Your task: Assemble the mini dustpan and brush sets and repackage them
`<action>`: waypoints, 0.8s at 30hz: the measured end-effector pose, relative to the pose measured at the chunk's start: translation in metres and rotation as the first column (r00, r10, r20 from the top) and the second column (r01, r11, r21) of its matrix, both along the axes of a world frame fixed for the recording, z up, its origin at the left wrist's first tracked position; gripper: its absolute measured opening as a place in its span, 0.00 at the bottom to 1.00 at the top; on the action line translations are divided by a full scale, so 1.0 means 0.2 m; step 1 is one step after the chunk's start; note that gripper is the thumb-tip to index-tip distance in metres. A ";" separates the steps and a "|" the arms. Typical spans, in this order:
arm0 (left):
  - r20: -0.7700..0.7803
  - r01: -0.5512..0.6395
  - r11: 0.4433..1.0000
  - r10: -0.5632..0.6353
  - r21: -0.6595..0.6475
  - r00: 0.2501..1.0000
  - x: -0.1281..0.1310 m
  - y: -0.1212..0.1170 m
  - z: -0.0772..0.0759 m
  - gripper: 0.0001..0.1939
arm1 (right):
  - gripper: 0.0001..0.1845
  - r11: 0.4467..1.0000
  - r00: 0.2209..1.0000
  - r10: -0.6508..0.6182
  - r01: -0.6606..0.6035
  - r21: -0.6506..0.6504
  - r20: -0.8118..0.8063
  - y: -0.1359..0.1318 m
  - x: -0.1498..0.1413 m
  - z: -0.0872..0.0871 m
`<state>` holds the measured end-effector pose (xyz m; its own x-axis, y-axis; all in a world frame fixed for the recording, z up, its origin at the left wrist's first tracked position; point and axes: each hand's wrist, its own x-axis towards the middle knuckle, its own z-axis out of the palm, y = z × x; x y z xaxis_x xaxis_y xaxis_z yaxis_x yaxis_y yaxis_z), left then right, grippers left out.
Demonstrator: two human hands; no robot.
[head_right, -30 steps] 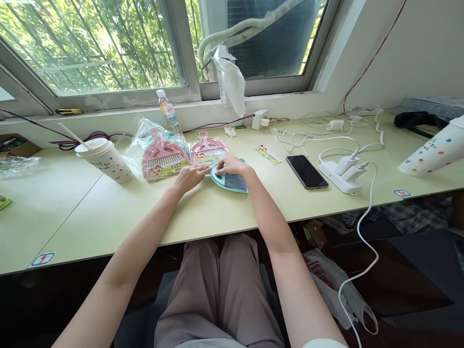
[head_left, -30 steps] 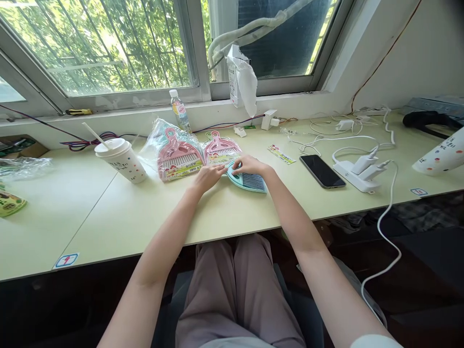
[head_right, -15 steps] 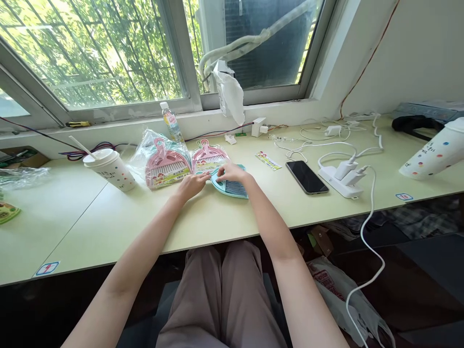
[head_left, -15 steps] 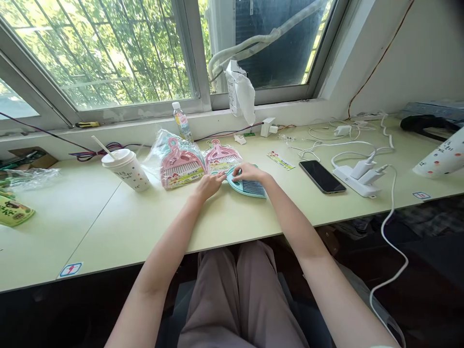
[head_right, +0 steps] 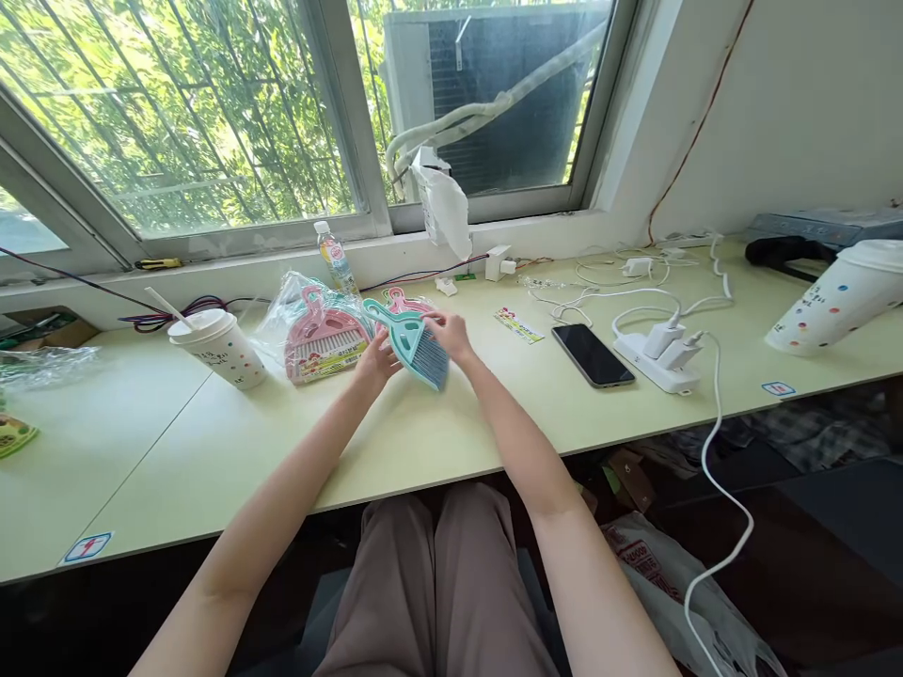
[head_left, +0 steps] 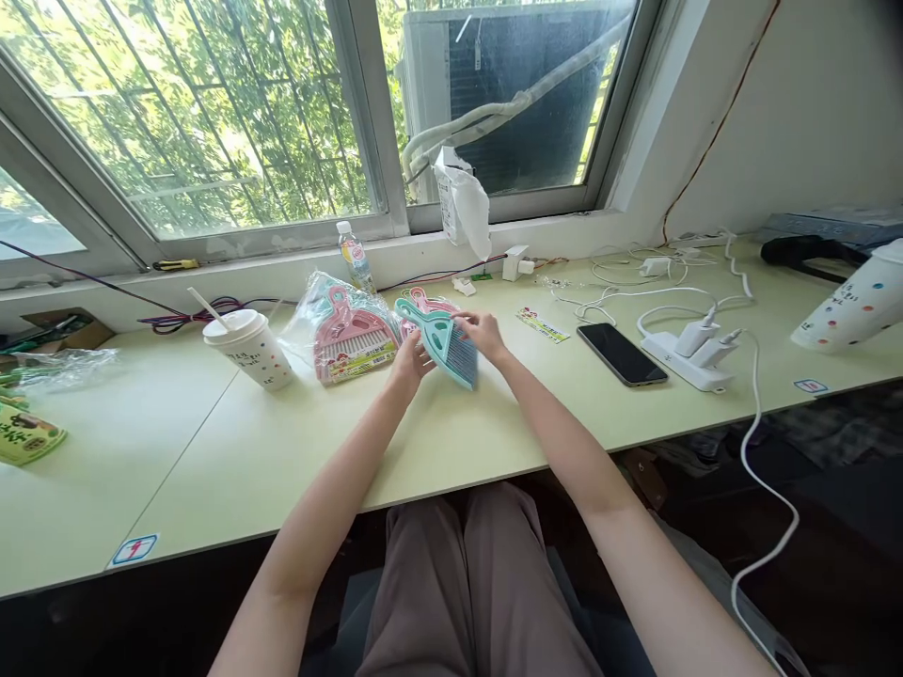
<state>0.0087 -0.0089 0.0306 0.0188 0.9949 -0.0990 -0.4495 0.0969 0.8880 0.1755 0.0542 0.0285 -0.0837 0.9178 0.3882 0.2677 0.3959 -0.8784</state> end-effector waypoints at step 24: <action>0.061 -0.312 0.950 0.312 -0.019 0.948 -0.07 0.01 0.01 0.19 | 0.24 0.834 0.573 -0.290 0.544 -0.091 0.767 0.10 0.30 -0.10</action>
<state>-0.0059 -0.0066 0.0327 -0.2860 0.9511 -0.1170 -0.5130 -0.0488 0.8570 0.2362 0.0752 0.0079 0.2136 0.9719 0.0985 0.9074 -0.1600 -0.3887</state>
